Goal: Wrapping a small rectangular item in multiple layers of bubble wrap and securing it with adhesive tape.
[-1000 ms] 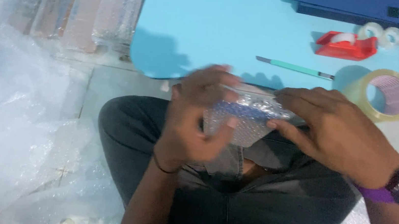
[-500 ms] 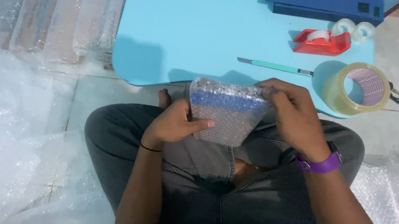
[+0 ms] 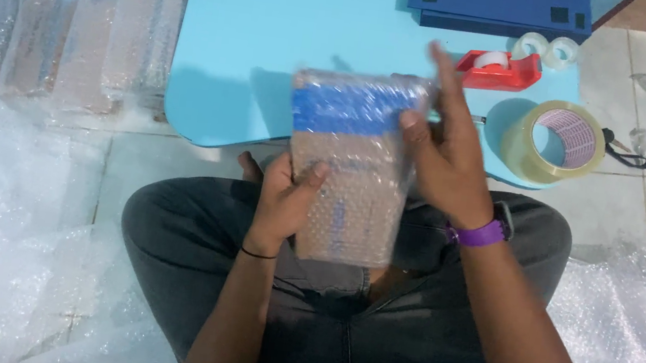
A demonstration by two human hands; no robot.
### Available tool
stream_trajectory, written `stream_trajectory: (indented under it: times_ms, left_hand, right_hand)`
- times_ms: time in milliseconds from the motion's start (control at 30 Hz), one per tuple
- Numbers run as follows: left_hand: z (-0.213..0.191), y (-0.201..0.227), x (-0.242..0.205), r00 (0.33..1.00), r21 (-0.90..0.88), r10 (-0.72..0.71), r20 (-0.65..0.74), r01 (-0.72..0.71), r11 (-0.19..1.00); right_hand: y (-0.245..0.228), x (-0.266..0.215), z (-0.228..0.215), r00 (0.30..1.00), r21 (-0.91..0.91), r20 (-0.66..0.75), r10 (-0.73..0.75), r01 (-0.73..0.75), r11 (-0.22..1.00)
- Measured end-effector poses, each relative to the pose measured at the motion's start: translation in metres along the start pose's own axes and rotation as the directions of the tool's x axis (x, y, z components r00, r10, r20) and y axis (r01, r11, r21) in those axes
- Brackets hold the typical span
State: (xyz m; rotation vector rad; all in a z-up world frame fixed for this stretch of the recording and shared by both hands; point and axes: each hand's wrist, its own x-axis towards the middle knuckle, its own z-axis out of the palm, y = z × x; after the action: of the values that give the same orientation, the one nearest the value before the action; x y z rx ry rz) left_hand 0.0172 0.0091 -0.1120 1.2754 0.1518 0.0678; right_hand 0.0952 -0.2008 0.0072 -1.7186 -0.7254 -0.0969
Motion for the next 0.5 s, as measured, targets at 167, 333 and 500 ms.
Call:
stream_trajectory:
  times_ms: [167,333,500]
  left_hand:
    - [0.008,0.005,0.006,0.948,-0.078,-0.01,-0.319,-0.016,0.997]
    - [0.021,0.067,0.015,0.935,-0.111,0.111,-0.337,-0.156,0.981]
    - [0.002,0.093,0.038,0.961,-0.427,0.14,-0.237,-0.232,0.874]
  right_hand:
    - [-0.011,-0.021,0.022,0.96,0.052,0.096,0.262,-0.268,0.962]
    - [0.001,-0.051,0.021,0.89,-0.005,0.123,0.439,-0.442,0.897]
    - [0.02,-0.071,-0.009,0.864,0.041,-0.066,0.499,-0.497,0.867]
